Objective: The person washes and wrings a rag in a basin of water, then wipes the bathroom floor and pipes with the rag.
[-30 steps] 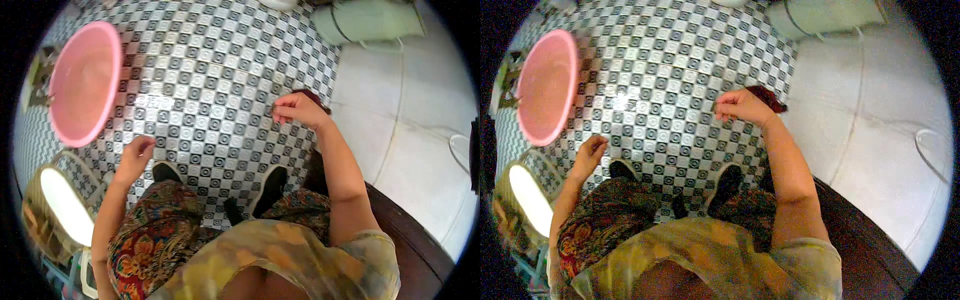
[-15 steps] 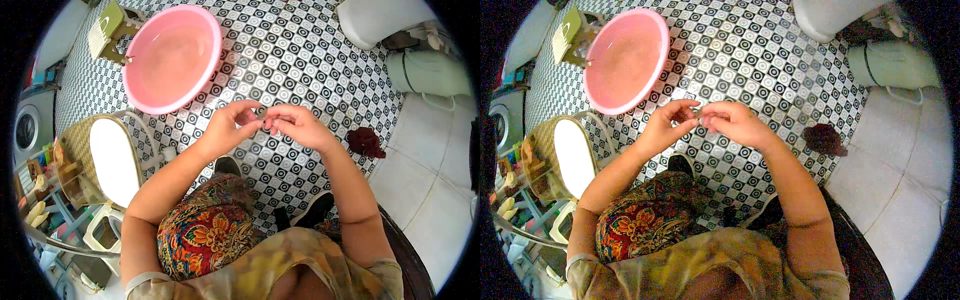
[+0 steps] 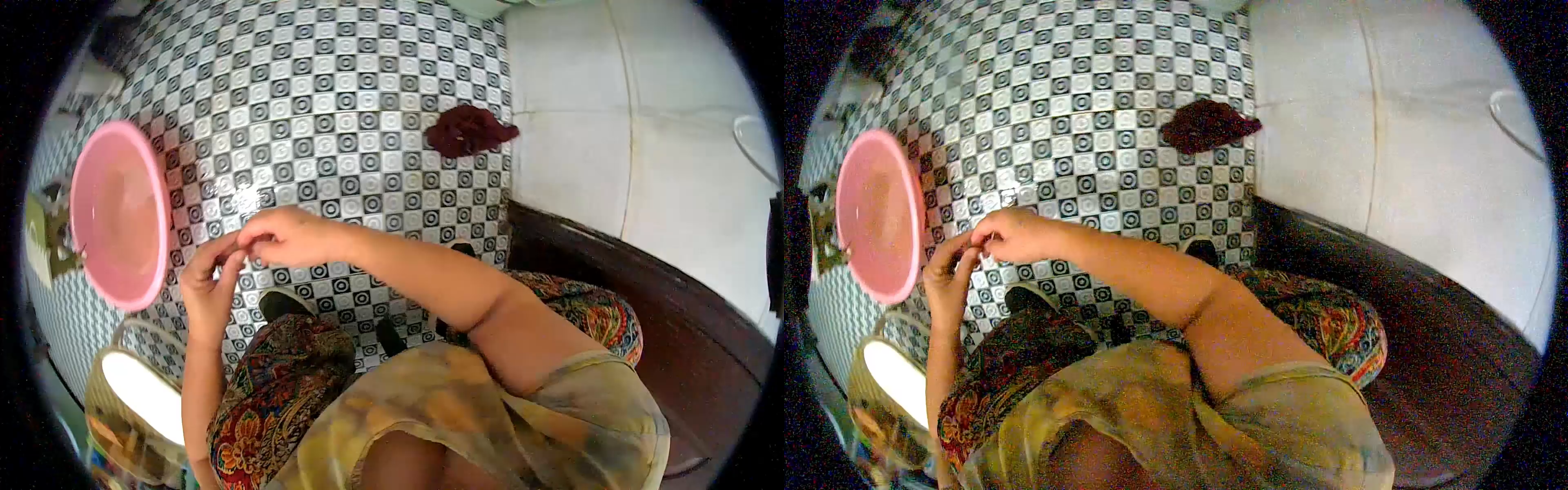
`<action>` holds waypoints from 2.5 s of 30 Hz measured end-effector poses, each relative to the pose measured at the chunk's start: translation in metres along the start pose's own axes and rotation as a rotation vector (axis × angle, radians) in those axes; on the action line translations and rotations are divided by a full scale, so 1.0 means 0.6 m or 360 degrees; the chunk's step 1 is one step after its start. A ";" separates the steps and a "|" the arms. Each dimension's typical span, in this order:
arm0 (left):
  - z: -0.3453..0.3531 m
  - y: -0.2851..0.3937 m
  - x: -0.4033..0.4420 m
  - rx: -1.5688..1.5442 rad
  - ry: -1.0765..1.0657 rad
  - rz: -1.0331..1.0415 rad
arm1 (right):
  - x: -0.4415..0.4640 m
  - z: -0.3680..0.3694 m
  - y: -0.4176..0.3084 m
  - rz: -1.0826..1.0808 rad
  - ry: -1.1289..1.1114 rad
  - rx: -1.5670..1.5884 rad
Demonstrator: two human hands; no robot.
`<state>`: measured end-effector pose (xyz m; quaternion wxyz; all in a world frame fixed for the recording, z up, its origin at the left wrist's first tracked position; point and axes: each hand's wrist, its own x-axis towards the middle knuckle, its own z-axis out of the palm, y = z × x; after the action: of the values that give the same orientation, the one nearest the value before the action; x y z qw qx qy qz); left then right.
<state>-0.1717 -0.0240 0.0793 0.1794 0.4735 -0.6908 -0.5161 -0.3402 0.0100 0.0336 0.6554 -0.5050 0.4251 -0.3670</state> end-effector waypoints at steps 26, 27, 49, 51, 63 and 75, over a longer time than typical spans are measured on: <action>-0.016 -0.080 -0.017 -0.0486 0.0163 -0.0378 | -0.153 -0.206 0.088 -0.0079 0.2026 -0.1297; -0.015 -0.079 -0.019 -0.0480 0.0184 -0.0384 | -0.175 -0.237 0.080 0.0180 0.2057 -0.1559; -0.010 -0.061 -0.017 -0.0502 0.0196 -0.0439 | -0.452 -0.263 0.124 0.1722 -0.0229 -0.2614; -0.008 -0.061 -0.016 -0.0504 0.0201 -0.0447 | -0.466 -0.253 0.149 0.1729 -0.0065 -0.2488; -0.021 -0.080 -0.018 -0.0418 0.0167 -0.0473 | -0.312 -0.366 0.046 0.0553 0.0863 -0.1819; -0.019 -0.095 -0.031 -0.0484 0.0269 -0.0593 | -0.386 -0.290 0.135 0.1621 0.0558 -0.2061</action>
<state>-0.1275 -0.0156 0.0378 0.2075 0.6018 -0.4884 -0.5968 -0.5832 0.1780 -0.0246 0.2462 -0.4634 0.8232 0.2166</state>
